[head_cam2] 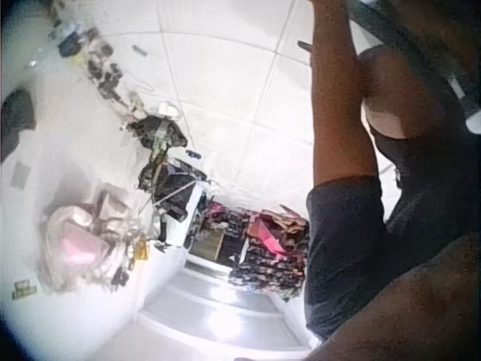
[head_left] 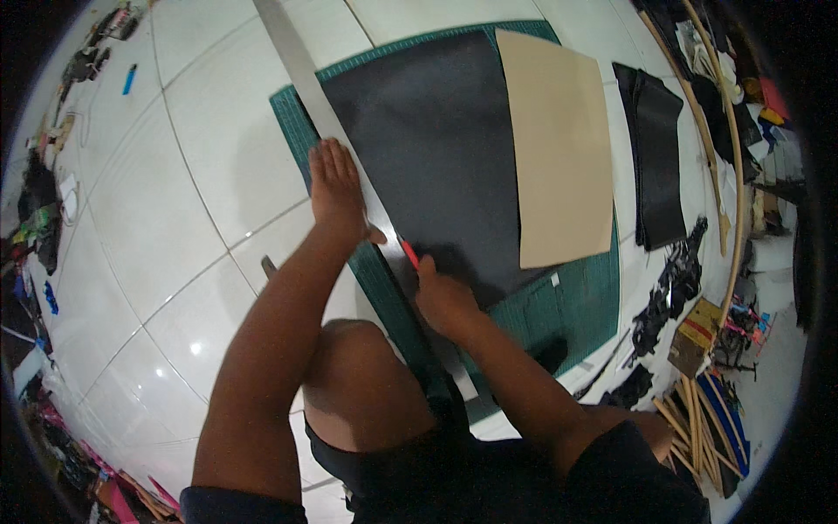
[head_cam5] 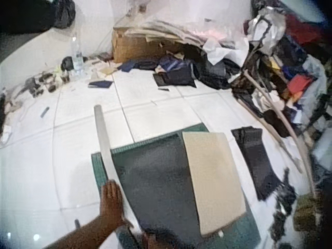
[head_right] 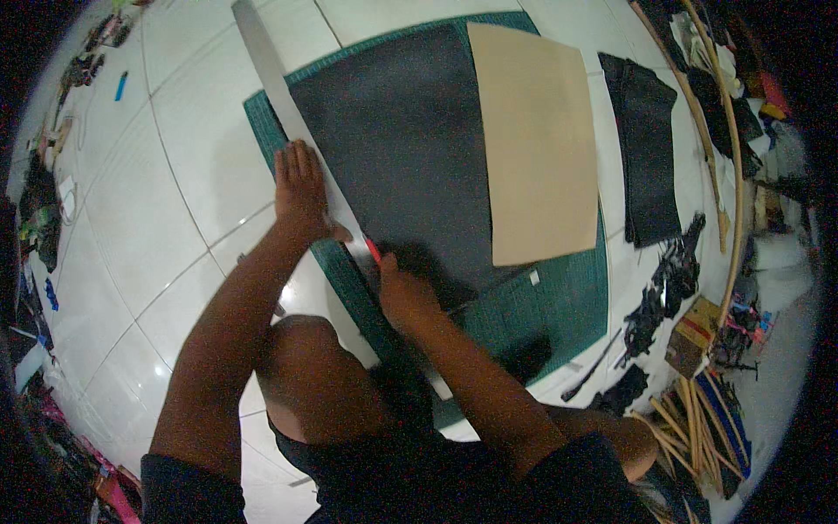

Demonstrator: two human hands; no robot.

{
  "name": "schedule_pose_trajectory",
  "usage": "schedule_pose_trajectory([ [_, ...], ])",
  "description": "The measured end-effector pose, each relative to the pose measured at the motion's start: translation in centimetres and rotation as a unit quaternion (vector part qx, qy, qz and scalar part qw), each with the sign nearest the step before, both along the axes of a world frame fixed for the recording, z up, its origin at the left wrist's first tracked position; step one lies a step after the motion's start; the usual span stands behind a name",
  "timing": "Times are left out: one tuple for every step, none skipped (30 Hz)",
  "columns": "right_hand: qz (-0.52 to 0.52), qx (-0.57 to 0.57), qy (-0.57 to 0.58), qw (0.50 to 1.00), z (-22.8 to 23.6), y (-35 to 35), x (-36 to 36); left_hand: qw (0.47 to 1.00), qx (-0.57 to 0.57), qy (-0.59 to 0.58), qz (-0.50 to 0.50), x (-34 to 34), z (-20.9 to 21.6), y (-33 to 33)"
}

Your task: The person cuts a piece of black leather material using a utility knife and a metal ruler on a green cutting mat.

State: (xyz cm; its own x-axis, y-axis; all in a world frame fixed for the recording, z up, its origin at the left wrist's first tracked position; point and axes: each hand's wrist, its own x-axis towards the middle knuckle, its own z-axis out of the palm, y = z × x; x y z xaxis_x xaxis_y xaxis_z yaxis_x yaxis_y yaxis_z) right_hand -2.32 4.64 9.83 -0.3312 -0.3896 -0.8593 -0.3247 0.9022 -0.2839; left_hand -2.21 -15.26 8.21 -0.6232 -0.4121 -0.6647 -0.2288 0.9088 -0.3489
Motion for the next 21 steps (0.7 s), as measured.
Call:
schedule_pose_trajectory([
  [-0.007,0.022,-0.021,1.0,0.7,2.0,1.1,1.0,0.008,0.015,0.002,0.4,-0.5,0.0],
  [-0.014,0.042,-0.04,0.998,1.6,4.0,2.1,0.999,0.014,0.031,0.005,0.9,-1.0,-0.3],
  [-0.023,0.062,-0.055,0.996,2.6,6.1,3.0,0.998,0.021,0.052,0.006,1.0,-1.3,-0.4],
  [-0.033,0.076,-0.059,0.995,3.3,8.3,4.2,0.999,0.022,0.042,-0.002,0.8,-1.2,-0.3],
  [-0.041,0.087,-0.062,0.993,3.8,10.5,5.4,0.999,0.024,0.043,-0.002,0.7,-1.0,-0.2],
  [-0.052,0.097,-0.075,0.991,4.3,12.5,6.2,0.999,0.025,0.044,-0.001,0.6,-0.9,-0.3],
  [-0.063,0.105,-0.088,0.989,4.7,14.7,7.2,0.999,0.023,0.044,-0.001,0.6,-0.8,-0.3],
  [-0.046,0.104,-0.076,0.991,4.6,17.9,8.8,0.998,0.026,0.052,0.001,0.7,-0.9,-0.2],
  [-0.029,0.102,-0.063,0.992,4.3,20.1,9.9,0.998,0.028,0.061,0.002,0.8,-1.0,-0.1],
  [-0.022,0.12,-0.073,0.99,5.0,20.2,9.4,0.997,0.027,0.068,0.005,0.9,-1.1,-0.2],
  [-0.013,0.133,-0.082,0.988,6.5,19.3,8.5,0.997,0.027,0.068,0.005,0.9,-1.2,-0.3],
  [-0.005,0.146,-0.09,0.985,7.6,18.3,7.7,0.997,0.026,0.069,0.005,1.0,-1.3,-0.3],
  [-0.035,0.1,-0.052,0.993,8.0,17.2,7.1,0.997,0.023,0.069,0.004,1.0,-1.3,-0.2],
  [-0.064,0.051,-0.013,0.997,7.9,15.7,6.3,0.998,0.021,0.066,0.005,1.1,-1.3,-0.3],
  [-0.092,0.001,0.024,0.995,7.3,14.1,5.4,0.998,0.019,0.062,0.007,1.2,-1.2,-0.5],
  [-0.17,-0.1,0.053,0.979,5.5,12.1,4.4,0.998,0.021,0.061,0.007,1.4,-1.2,-0.5],
  [-0.248,-0.199,0.082,0.945,3.1,9.7,3.3,0.998,0.022,0.056,0.004,1.3,-1.2,-0.4],
  [-0.255,-0.227,0.107,0.934,0.9,7.1,2.3,0.998,0.023,0.053,0.002,1.1,-1.2,-0.3],
  [-0.263,-0.258,0.13,0.921,-1.3,4.3,1.2,0.999,0.021,0.049,0.0,1.0,-1.3,-0.4],
  [-0.26,-0.232,0.135,0.928,-2.6,1.9,0.2,0.998,0.022,0.065,-0.005,0.9,-1.2,-0.1],
  [-0.256,-0.205,0.135,0.935,-3.6,0.3,-0.4,0.998,0.02,0.061,-0.01,0.7,-1.0,0.0],
])
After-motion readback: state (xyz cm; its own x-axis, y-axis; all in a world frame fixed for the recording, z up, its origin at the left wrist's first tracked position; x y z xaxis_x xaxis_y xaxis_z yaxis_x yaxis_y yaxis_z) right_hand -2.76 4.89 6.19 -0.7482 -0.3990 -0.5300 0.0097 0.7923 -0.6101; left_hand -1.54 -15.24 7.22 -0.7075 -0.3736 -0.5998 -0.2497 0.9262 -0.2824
